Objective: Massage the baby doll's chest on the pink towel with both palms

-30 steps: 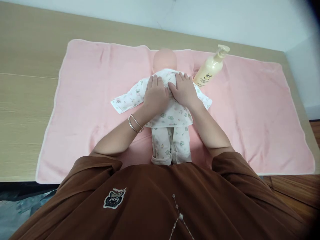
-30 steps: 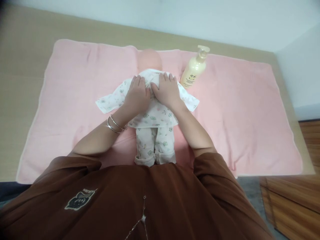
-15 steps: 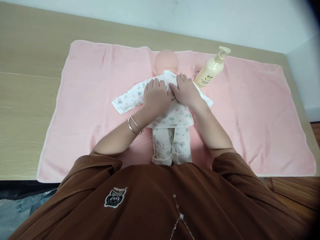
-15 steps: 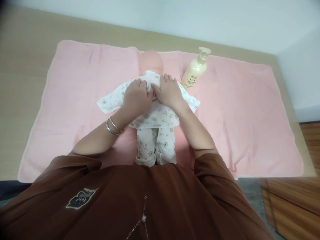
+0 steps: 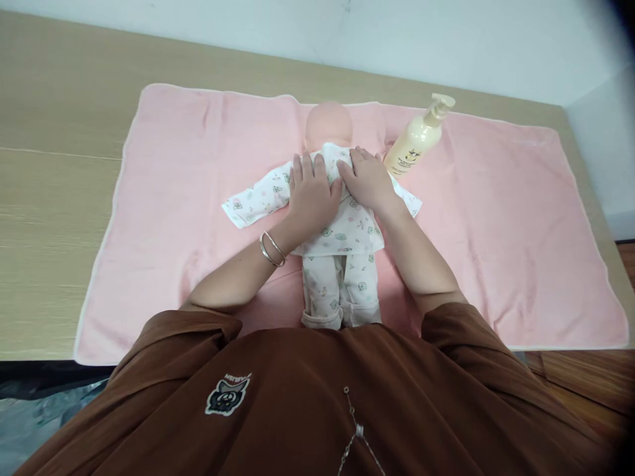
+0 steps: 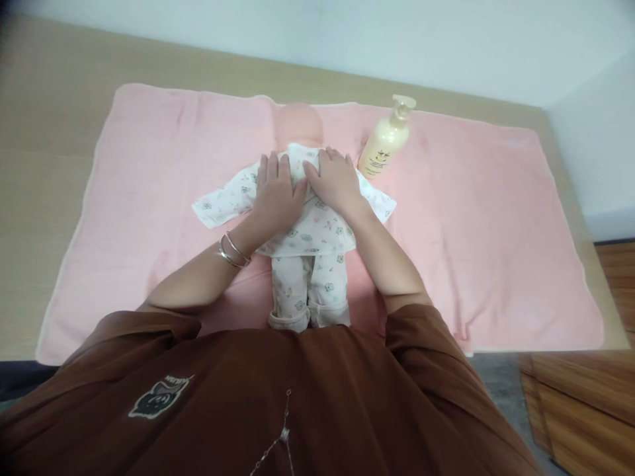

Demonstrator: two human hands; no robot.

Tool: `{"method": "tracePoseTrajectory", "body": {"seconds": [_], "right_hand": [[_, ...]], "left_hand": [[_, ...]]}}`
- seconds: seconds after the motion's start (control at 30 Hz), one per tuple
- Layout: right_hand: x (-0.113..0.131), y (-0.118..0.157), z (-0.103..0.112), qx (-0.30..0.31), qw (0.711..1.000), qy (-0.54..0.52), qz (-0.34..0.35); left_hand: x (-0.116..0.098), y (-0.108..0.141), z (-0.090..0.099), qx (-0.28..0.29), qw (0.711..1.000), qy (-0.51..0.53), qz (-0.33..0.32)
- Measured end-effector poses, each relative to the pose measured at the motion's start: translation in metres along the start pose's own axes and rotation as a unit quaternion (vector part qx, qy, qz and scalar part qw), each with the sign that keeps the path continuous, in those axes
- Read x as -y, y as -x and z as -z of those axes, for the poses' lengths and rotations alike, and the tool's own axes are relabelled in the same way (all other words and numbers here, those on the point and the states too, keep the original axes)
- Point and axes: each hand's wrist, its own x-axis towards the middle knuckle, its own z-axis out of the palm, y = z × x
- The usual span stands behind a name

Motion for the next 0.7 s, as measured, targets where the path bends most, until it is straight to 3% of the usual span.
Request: {"method": "tracePoseTrajectory", "body": {"seconds": [0.17, 0.27, 0.43, 0.7], "right_hand": [[0.011, 0.014, 0.003, 0.017, 0.999, 0.037, 0.013], [0.017, 0.015, -0.003, -0.01, 0.999, 0.049, -0.012], [0.014, 0.007, -0.024, -0.071, 0.996, 0.037, -0.033], [0.008, -0.001, -0.035, -0.078, 0.995, -0.013, -0.068]], "left_hand": [[0.018, -0.017, -0.004, 0.0, 1.0, 0.005, -0.007], [0.025, -0.028, -0.004, 0.01, 1.0, 0.003, -0.019], [0.028, -0.035, -0.001, 0.002, 0.999, 0.033, -0.031], [0.03, -0.044, 0.004, 0.019, 0.998, 0.058, -0.034]]}}
